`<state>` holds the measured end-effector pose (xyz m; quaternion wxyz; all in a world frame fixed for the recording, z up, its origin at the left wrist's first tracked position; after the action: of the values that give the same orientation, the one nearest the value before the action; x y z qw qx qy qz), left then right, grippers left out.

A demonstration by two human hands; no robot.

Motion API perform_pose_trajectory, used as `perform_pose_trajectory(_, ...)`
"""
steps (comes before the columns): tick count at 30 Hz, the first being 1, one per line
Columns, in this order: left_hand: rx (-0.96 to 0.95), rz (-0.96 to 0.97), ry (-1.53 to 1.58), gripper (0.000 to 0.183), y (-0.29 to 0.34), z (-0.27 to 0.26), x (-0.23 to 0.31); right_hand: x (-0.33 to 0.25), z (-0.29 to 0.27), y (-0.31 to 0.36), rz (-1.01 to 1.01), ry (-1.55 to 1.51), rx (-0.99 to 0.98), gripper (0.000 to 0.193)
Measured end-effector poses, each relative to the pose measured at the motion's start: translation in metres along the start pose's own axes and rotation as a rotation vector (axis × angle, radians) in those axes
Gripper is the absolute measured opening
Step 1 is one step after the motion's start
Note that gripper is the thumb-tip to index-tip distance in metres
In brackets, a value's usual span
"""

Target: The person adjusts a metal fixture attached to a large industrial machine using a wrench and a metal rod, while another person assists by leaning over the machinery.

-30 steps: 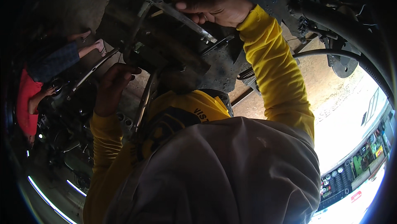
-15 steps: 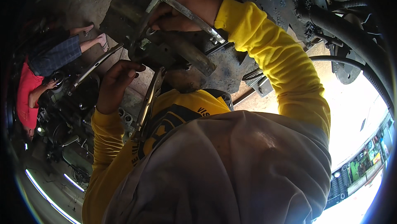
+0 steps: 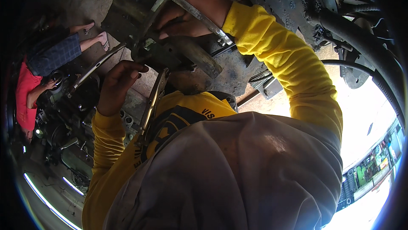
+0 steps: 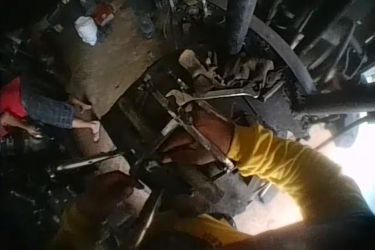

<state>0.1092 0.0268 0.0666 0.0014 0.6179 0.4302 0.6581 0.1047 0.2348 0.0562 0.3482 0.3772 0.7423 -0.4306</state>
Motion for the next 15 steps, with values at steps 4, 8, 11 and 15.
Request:
perform_pose_trajectory(4,-0.004,-0.007,0.007,0.017,-0.001,0.001,0.0,0.007,0.009,-0.002,0.136,-0.103,-0.056,0.024)
perform_pose_trajectory(8,0.001,-0.014,-0.02,0.018,-0.001,-0.001,-0.002,0.02,0.018,-0.003,0.313,0.073,-0.152,0.031)
perform_pose_trajectory(11,-0.008,0.001,-0.022,0.018,-0.002,0.0,-0.001,0.007,0.02,-0.004,0.12,0.137,-0.14,0.027)
perform_pose_trajectory(15,0.004,-0.02,-0.013,0.019,-0.001,-0.001,-0.004,0.005,0.024,-0.006,0.217,-0.014,-0.204,0.022)
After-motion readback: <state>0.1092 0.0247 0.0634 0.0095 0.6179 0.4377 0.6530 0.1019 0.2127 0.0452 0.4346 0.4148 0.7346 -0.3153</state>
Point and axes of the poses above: each hand's wrist, its own y-axis away from the middle knuckle, its own z-axis out of the palm, x = y × z, the point moved 9 cm from there along -y, towards the middle knuckle, and after that the axes turned 4 degrees about z, right-handed, at the moved point
